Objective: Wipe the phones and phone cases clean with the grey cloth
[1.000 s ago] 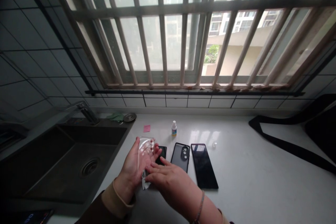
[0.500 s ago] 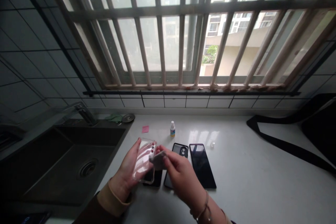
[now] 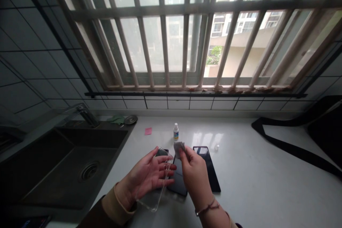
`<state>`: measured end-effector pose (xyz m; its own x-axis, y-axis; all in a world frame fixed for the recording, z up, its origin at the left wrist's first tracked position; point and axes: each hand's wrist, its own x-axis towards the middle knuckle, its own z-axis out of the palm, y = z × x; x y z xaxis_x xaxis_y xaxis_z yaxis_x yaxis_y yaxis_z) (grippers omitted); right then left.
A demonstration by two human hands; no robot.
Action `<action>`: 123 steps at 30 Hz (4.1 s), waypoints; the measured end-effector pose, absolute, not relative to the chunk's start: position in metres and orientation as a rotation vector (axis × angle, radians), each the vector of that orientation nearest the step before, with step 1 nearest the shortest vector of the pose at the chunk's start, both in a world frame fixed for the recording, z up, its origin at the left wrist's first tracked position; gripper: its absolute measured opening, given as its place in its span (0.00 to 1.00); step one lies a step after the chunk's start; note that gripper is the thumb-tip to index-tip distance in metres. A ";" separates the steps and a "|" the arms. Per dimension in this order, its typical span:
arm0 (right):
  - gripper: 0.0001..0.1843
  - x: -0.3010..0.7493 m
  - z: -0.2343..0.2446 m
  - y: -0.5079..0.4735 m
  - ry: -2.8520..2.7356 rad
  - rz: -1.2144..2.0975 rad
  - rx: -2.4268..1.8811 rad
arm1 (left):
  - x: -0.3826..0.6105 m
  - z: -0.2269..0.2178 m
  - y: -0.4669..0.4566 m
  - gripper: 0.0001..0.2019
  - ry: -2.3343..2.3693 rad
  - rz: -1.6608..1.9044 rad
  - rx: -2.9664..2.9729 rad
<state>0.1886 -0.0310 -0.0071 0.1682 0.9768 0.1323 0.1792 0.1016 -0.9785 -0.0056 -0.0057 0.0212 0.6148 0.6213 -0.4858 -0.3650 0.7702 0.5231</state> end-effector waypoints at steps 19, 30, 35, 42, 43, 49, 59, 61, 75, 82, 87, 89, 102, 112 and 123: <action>0.30 0.152 -0.027 -0.041 -2.197 0.353 -0.949 | -0.006 0.013 0.006 0.30 0.832 0.883 0.317; 0.23 0.156 -0.003 -0.054 -2.056 0.862 -0.848 | -0.014 0.018 0.010 0.25 0.883 1.031 0.215; 0.15 0.160 0.007 -0.051 -1.685 1.321 -0.855 | -0.015 0.022 0.012 0.25 0.892 1.064 0.241; 0.29 0.182 -0.009 -0.029 -1.111 1.023 -1.158 | -0.004 0.020 0.000 0.30 0.814 0.859 0.389; 0.26 0.185 -0.011 -0.030 -1.191 0.865 -1.234 | -0.001 0.019 -0.003 0.30 0.800 0.853 0.409; 0.31 0.170 -0.028 -0.036 -1.887 0.197 -1.050 | 0.013 0.014 -0.017 0.26 0.607 0.788 0.445; 0.32 0.160 -0.019 -0.043 -2.233 0.320 -0.845 | 0.006 0.017 -0.005 0.29 0.887 0.997 0.346; 0.30 0.162 -0.009 -0.046 -2.246 0.440 -0.792 | 0.002 0.017 -0.001 0.29 0.913 1.027 0.329; 0.21 0.185 0.001 -0.038 -1.309 0.683 -1.284 | -0.001 0.022 -0.003 0.31 0.849 0.889 0.347; 0.32 0.181 -0.022 -0.030 -1.978 0.019 -1.087 | 0.007 0.024 -0.017 0.28 0.662 0.741 0.474; 0.37 0.172 -0.032 -0.025 -2.191 0.045 -1.137 | 0.011 0.019 -0.015 0.27 0.597 0.805 0.447; 0.38 0.173 -0.032 -0.025 -2.217 0.045 -1.160 | 0.011 0.018 -0.014 0.27 0.584 0.843 0.452; 0.26 0.167 -0.024 -0.034 -2.290 0.139 -0.972 | 0.009 0.019 -0.007 0.28 0.885 1.087 0.353; 0.23 0.161 -0.022 -0.046 -2.263 0.271 -0.847 | 0.001 0.026 0.006 0.26 0.936 1.373 0.201; 0.20 0.163 -0.010 -0.050 -2.170 0.479 -0.856 | -0.003 0.025 0.009 0.23 0.867 1.470 0.191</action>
<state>0.1626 -0.0496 -0.0097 -0.5020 0.7033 0.5033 0.4263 0.7076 -0.5636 -0.0031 0.0085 0.0255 -0.1318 0.9110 -0.3907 -0.7825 0.1464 0.6052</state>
